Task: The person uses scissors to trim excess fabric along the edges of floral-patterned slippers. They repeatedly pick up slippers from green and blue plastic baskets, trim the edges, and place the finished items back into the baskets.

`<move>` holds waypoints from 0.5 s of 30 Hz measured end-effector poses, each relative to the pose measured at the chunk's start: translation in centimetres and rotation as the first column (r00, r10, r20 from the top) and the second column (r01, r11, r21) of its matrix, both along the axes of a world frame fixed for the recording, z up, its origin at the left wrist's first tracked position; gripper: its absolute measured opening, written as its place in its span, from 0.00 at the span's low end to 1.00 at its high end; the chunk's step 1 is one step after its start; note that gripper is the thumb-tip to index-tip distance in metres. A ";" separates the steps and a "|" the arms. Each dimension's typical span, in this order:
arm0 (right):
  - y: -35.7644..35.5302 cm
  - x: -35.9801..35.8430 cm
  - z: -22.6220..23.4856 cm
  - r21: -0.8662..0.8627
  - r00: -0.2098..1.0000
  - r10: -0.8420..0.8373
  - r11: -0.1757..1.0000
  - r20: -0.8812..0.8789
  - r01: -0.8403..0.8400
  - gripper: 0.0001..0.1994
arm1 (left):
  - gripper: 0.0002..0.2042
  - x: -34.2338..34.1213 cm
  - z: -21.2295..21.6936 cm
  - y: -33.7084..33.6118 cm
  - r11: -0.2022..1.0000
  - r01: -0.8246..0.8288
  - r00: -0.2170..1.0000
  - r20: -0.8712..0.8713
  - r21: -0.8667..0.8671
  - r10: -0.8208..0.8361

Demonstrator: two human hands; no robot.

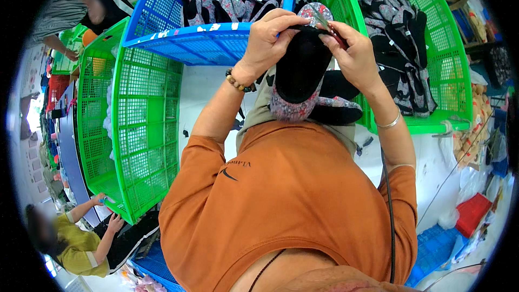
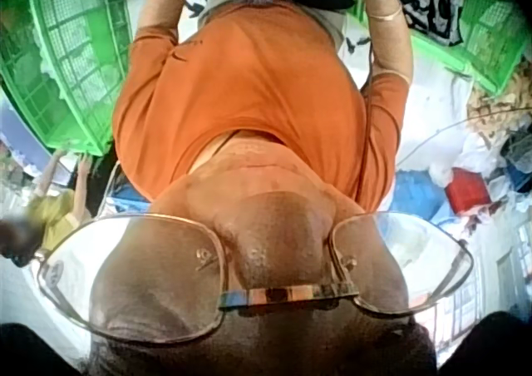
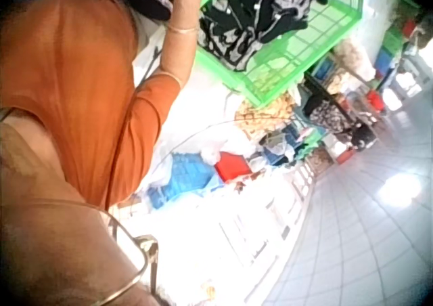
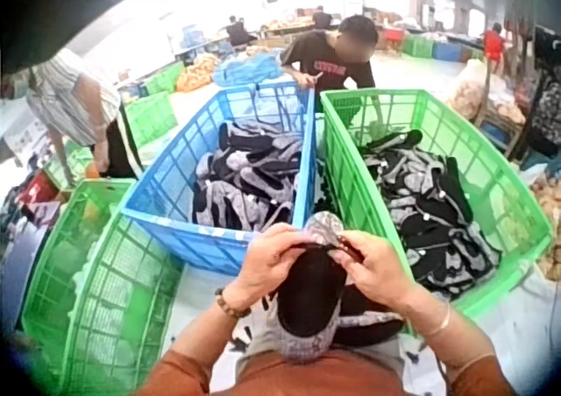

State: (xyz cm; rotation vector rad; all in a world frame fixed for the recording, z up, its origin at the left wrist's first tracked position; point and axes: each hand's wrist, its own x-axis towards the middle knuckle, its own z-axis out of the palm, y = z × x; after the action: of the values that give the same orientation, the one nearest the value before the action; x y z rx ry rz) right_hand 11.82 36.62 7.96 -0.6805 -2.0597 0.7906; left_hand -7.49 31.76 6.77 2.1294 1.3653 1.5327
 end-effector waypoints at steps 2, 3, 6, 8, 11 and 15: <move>0.1 0.6 -0.7 -0.142 0.999 0.036 0.989 0.019 -0.033 0.10 | 0.09 -0.6 0.1 0.4 0.986 0.094 0.994 -0.040 -0.141 -0.100; 0.2 0.8 -0.9 -0.213 0.998 0.062 0.975 0.024 -0.055 0.09 | 0.08 -1.1 0.0 0.4 0.968 0.131 0.988 -0.056 -0.213 -0.146; 0.6 0.9 -0.9 -0.320 0.978 0.205 0.929 0.028 -0.185 0.09 | 0.05 -2.0 -0.3 0.7 0.836 0.353 0.935 0.187 -0.420 -0.300; 0.6 0.9 -1.1 -0.473 0.962 0.274 0.845 -0.018 -0.249 0.08 | 0.04 -2.4 -0.4 0.8 0.702 0.505 0.858 0.380 -0.502 -0.344; 0.4 0.7 -1.2 -0.614 0.951 0.305 0.740 -0.057 -0.274 0.08 | 0.05 -3.3 0.1 1.1 0.495 0.612 0.786 0.541 -0.617 -0.298; 1.2 0.5 -1.3 -0.669 0.943 0.330 0.695 -0.029 -0.264 0.11 | 0.08 -3.8 0.3 1.9 0.462 0.586 0.807 0.529 -0.666 -0.261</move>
State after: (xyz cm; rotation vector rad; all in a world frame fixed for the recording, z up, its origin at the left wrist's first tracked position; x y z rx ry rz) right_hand 12.33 37.80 6.65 -0.7720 -1.9738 1.7749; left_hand -11.24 33.62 7.11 1.3408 0.9671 0.7578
